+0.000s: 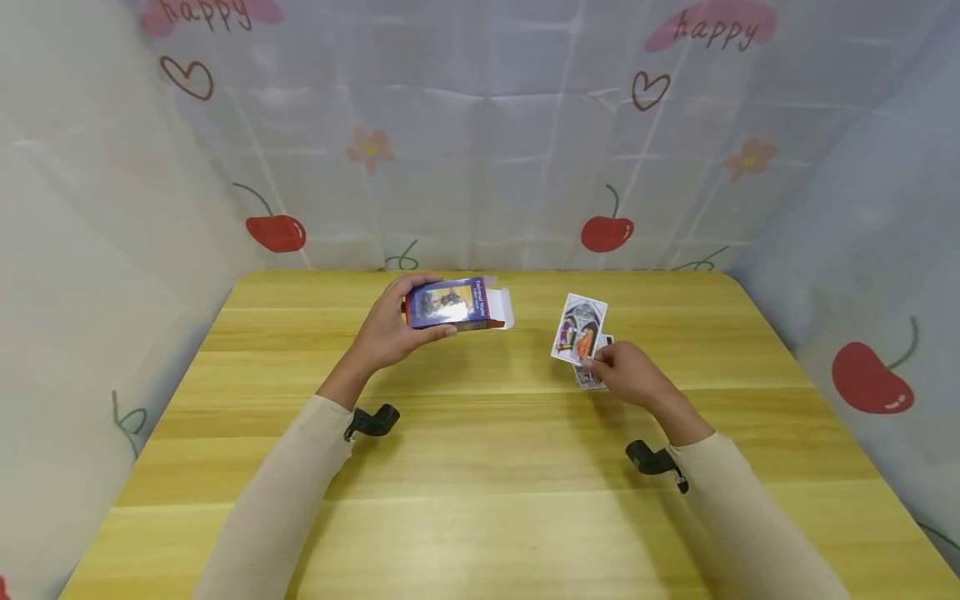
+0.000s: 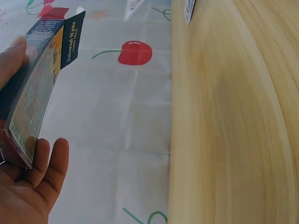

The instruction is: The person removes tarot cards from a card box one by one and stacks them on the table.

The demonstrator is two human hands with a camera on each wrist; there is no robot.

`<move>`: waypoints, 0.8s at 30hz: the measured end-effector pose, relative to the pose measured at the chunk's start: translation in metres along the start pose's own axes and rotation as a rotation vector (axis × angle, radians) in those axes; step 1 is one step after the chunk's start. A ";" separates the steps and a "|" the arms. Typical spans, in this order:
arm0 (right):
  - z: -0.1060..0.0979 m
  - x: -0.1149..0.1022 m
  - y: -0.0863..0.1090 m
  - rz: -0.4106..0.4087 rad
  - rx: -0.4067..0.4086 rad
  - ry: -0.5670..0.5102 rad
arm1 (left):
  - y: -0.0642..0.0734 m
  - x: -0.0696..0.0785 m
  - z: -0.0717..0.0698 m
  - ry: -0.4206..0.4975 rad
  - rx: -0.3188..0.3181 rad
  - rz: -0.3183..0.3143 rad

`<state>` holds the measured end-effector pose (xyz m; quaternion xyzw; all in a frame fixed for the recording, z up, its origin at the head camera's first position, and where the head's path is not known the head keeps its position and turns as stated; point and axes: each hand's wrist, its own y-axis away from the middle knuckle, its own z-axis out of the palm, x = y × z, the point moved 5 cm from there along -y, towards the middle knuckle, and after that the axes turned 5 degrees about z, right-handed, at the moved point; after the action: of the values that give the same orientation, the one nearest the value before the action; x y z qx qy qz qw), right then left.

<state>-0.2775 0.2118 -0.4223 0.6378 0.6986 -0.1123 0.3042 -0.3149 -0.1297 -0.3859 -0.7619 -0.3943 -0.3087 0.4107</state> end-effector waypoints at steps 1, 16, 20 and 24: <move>-0.003 0.006 0.000 0.012 -0.010 0.034 | 0.000 0.000 0.000 0.002 -0.001 -0.001; -0.004 0.037 -0.008 0.180 -0.079 0.162 | 0.000 -0.002 0.000 0.025 -0.005 -0.012; -0.004 0.041 -0.005 0.219 0.005 0.211 | 0.000 -0.001 0.000 0.020 -0.001 -0.002; -0.003 0.044 -0.003 0.255 0.050 0.255 | 0.000 -0.002 0.000 0.021 -0.001 -0.003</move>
<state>-0.2810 0.2490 -0.4454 0.7376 0.6420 -0.0083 0.2090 -0.3162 -0.1303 -0.3875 -0.7583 -0.3909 -0.3175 0.4140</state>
